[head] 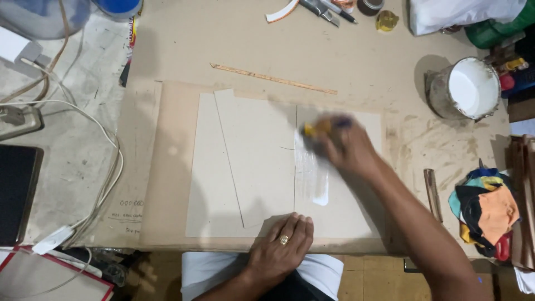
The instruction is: The person aligns two pieces of cardboard on a workbench and uses a wooden stick to measure the gap between them. They then use a brush to apply a white adhesive substance to the cardboard surface.
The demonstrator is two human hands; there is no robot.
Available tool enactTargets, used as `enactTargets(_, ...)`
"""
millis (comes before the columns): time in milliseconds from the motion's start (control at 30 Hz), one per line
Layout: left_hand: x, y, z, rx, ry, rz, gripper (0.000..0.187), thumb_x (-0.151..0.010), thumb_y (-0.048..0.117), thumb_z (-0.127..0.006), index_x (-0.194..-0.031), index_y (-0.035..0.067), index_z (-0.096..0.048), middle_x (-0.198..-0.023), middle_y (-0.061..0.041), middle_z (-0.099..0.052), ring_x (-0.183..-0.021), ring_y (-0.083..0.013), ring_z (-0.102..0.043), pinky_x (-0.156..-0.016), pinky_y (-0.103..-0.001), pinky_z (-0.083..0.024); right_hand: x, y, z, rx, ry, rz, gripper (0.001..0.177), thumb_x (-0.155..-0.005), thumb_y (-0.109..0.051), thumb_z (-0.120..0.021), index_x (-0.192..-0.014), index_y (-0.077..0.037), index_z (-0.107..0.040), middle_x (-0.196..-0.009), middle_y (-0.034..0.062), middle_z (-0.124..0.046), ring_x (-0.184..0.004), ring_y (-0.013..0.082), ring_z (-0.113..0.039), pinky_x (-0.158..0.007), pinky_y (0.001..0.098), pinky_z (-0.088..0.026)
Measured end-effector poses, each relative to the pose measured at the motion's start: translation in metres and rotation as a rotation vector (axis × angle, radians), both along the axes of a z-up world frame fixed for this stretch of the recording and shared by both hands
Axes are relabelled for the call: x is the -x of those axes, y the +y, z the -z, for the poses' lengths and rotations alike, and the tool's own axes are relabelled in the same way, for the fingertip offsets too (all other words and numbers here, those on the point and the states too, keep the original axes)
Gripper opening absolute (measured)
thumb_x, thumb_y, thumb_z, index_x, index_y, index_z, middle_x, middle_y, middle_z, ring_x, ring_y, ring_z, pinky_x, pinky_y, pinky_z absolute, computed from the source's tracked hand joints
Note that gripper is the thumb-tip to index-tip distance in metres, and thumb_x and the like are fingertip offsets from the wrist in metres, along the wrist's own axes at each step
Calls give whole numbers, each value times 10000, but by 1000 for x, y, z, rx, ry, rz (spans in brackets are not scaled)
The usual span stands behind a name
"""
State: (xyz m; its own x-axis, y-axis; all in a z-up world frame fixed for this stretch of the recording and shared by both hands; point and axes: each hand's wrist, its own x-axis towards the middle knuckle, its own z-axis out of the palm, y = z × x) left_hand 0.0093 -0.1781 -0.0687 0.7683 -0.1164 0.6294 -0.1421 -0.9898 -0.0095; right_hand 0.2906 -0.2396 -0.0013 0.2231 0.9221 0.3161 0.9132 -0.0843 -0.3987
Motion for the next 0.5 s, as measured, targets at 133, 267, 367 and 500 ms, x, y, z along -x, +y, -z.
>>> enactTargets(133, 2, -2, 7, 22, 19, 25, 300, -1064, 90, -467, -1277, 24, -668, -1222, -100, -707, -1167, -251, -683, -988, -347, -547, -34, 25, -1, 49, 52, 282, 251, -1055, -307, -602, -1215, -117, -565, -1143, 119, -707, -963, 302, -706, -796, 447, -557)
enactTargets(267, 3, -5, 9, 2, 72, 3, 331, -1060, 97, -457, -1320, 37, -653, -1279, -101, -682, -1203, -248, -662, -1009, -350, -529, 55, 20, -86, 27, 511, 437, 249, -1025, -259, -561, -1130, -64, -676, -1263, 104, -744, -1165, 230, -726, -970, 354, -574)
enactTargets(367, 0, 0, 1, 0, 37, -6, 301, -1062, 100, -469, -1268, 44, -681, -1232, -94, -687, -1153, -226, -673, -993, -335, -540, 86, -36, -36, 156, 586, 328, 291, -961, -278, -591, -1156, -66, -638, -1225, 97, -752, -1114, 203, -743, -980, 358, -617)
enactTargets(500, 1, -4, 6, -12, 61, 1, 319, -1080, 98, -434, -1291, 39, -666, -1266, -97, -688, -1167, -239, -677, -914, -346, -555, 73, -6, -45, -321, 1107, 10, 600, -973, -682, -549, -667, -178, -439, -648, -23, -421, -606, 110, -413, -912, 334, -491)
